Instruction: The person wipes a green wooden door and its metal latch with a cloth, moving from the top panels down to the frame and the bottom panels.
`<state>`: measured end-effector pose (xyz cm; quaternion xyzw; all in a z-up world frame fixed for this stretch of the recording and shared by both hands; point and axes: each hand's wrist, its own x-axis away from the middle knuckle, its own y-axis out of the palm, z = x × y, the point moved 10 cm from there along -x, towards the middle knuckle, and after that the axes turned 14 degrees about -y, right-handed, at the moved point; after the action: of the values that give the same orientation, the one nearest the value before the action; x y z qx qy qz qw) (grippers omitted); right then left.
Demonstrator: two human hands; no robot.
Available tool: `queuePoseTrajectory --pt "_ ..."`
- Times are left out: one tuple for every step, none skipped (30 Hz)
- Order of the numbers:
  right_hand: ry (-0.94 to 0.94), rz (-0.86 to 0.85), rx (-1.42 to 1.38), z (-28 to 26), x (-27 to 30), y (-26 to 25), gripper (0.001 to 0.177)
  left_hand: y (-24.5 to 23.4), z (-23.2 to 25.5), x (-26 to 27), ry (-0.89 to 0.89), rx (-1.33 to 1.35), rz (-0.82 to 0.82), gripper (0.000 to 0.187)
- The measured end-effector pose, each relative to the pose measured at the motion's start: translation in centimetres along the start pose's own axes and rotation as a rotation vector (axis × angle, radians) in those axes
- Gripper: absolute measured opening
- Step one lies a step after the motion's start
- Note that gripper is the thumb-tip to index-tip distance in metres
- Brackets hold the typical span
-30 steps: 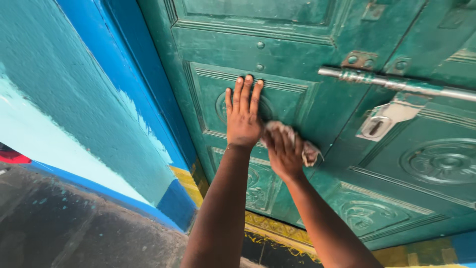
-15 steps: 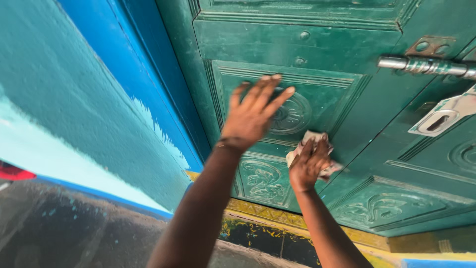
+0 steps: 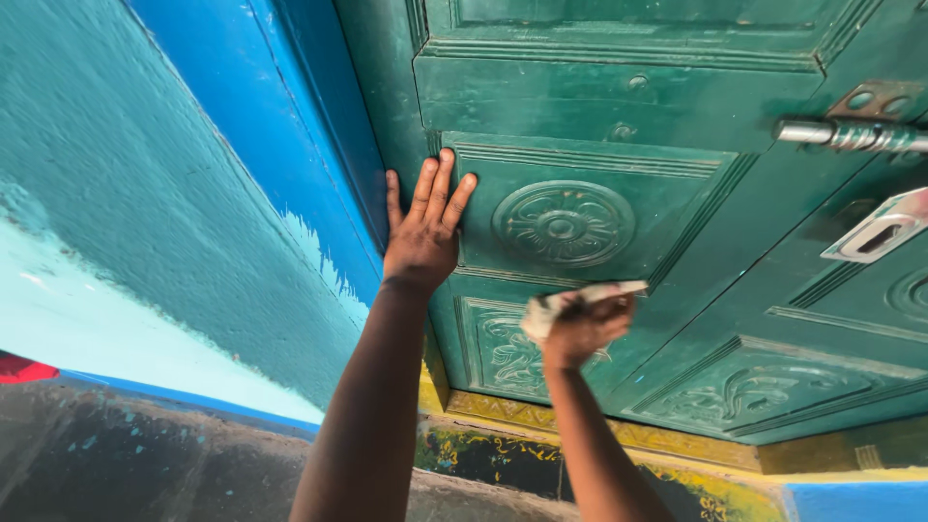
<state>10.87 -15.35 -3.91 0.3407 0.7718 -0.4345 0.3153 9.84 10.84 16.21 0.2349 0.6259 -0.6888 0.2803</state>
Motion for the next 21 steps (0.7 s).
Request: queuePoseTrajectory --pt "0.019 0.006 -0.011 -1.6 0.4 0.5 0.078 0.0 0.0 -0.1 0.01 0.006 0.018 0.07" --pt "0.03 0.012 -0.022 -3.0 0.5 0.8 0.079 0.2 0.0 -0.2 0.009 0.006 0.004 0.07" --pt "0.044 -0.009 -0.075 -4.4 0.7 1.4 0.079 0.3 -0.1 -0.3 0.009 0.006 -0.01 0.07" --pt "0.054 -0.034 -0.13 -5.7 1.1 1.7 0.079 0.5 -0.2 -0.1 0.003 0.005 -0.025 0.07" --pt "0.064 -0.059 -0.185 -6.7 1.4 2.0 0.08 0.6 -0.4 0.1 -0.012 0.009 -0.043 0.07" --pt "-0.041 -0.13 -0.246 -8.6 1.4 2.2 0.075 0.7 -0.4 0.1 -0.02 0.014 -0.058 0.071" --pt "-0.146 -0.202 -0.307 -10.3 2.0 2.1 0.072 0.9 -0.4 0.1 -0.027 0.019 -0.073 0.071" --pt "-0.249 -0.272 -0.365 -11.7 2.3 2.0 0.07 1.1 -0.3 0.1 -0.029 0.026 -0.08 0.071" --pt "-0.281 -0.196 -0.372 -11.5 1.9 0.6 0.069 1.3 -0.3 0.2 -0.031 0.034 -0.087 0.072" --pt "-0.317 -0.125 -0.381 -10.8 1.7 -1.1 0.068 1.6 -0.5 0.6 -0.041 0.038 -0.096 0.072" --pt "-0.352 -0.054 -0.391 -10.0 1.4 -2.4 0.067 1.8 -0.5 1.1 -0.029 0.049 -0.084 0.072" --pt "-0.242 -0.021 -0.335 -7.5 0.5 -2.7 0.065 2.1 -0.4 1.6 -0.021 0.061 -0.072 0.072" --pt "-0.133 0.012 -0.28 -5.0 -0.4 -2.9 0.063 2.4 -0.3 2.0 -0.012 0.073 -0.061 0.072" --pt "-0.02 0.044 -0.22 -3.0 -0.5 -2.9 0.061 3.1 -0.5 2.2 -0.024 0.036 -0.087 0.072" --pt "-0.022 0.049 -0.227 -2.8 -0.5 -2.3 0.062 3.9 -0.6 2.4 -0.036 -0.001 -0.113 0.073" --pt "-0.026 0.051 -0.24 -3.1 -0.4 -1.5 0.064 4.6 -0.9 2.7 -0.052 -0.042 -0.138 0.073" --pt "-0.03 0.054 -0.252 -3.4 -0.3 -0.9 0.066 4.9 -0.7 3.1 -0.041 -0.106 -0.134 0.073" --pt "0.026 0.06 -0.323 -3.8 0.3 -0.1 0.062 5.2 -0.6 3.5 -0.031 -0.175 -0.128 0.073" --pt "0.082 0.065 -0.393 -4.6 1.0 0.6 0.059 5.4 -0.6 3.9 -0.021 -0.243 -0.122 0.073" --pt "0.139 0.073 -0.46 -5.3 1.5 1.2 0.055 5.7 -0.7 4.2 -0.02 -0.257 -0.143 0.074" --pt "0.004 0.044 -0.399 -7.4 1.1 1.2 0.058 6.0 -0.7 4.4 -0.018 -0.27 -0.165 0.074"
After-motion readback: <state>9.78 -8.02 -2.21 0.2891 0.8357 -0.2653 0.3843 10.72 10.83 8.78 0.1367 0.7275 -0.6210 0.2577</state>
